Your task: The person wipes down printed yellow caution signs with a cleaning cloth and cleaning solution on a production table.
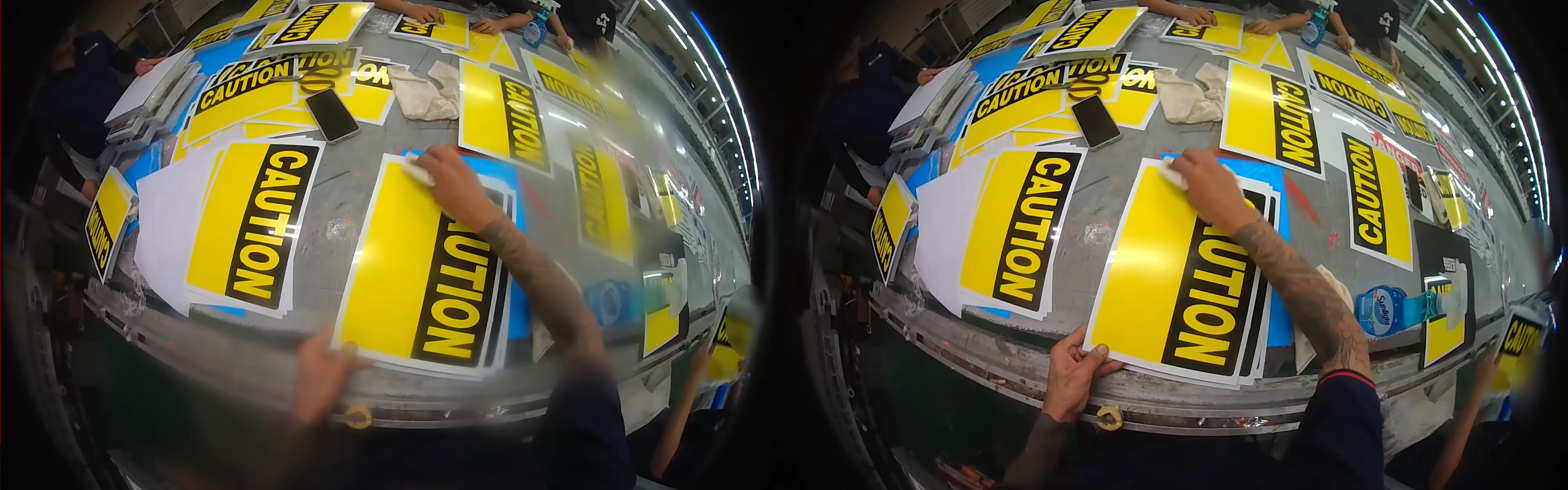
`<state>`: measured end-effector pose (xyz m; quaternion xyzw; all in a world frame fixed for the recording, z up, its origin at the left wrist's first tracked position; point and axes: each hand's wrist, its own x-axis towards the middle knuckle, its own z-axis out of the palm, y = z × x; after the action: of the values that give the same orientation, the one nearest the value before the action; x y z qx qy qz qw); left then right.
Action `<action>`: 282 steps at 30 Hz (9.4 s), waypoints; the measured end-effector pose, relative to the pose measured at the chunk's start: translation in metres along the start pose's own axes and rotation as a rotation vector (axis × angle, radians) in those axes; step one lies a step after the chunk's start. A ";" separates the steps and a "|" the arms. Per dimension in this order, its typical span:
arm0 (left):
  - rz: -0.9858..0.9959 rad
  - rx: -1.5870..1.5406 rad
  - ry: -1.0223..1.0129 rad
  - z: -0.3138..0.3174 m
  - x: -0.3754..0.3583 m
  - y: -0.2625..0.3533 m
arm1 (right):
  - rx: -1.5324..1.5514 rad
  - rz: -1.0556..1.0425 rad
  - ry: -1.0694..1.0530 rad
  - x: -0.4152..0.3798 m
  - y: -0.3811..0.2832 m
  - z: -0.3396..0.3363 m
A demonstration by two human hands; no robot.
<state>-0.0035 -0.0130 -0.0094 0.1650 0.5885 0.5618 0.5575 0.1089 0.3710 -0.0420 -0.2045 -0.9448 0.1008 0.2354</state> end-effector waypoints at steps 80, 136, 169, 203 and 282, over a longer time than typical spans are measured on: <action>-0.371 -0.335 0.116 0.044 0.014 0.002 | 0.131 0.111 -0.293 -0.130 -0.035 -0.061; 0.357 1.304 0.116 0.008 0.024 0.035 | 0.391 0.353 -0.039 -0.182 -0.087 -0.131; 0.802 1.308 -0.442 -0.014 0.043 0.043 | 0.223 -0.382 -0.332 -0.200 -0.165 -0.103; 0.284 0.930 0.252 0.023 -0.015 0.009 | 0.076 0.275 0.113 -0.042 0.005 -0.092; 0.562 0.751 0.444 0.023 0.007 0.043 | 0.623 0.477 -0.009 -0.104 0.014 -0.071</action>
<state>-0.0047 0.0171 0.0299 0.3822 0.7866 0.4614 0.1491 0.2325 0.3450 -0.0262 -0.3365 -0.7960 0.4354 0.2521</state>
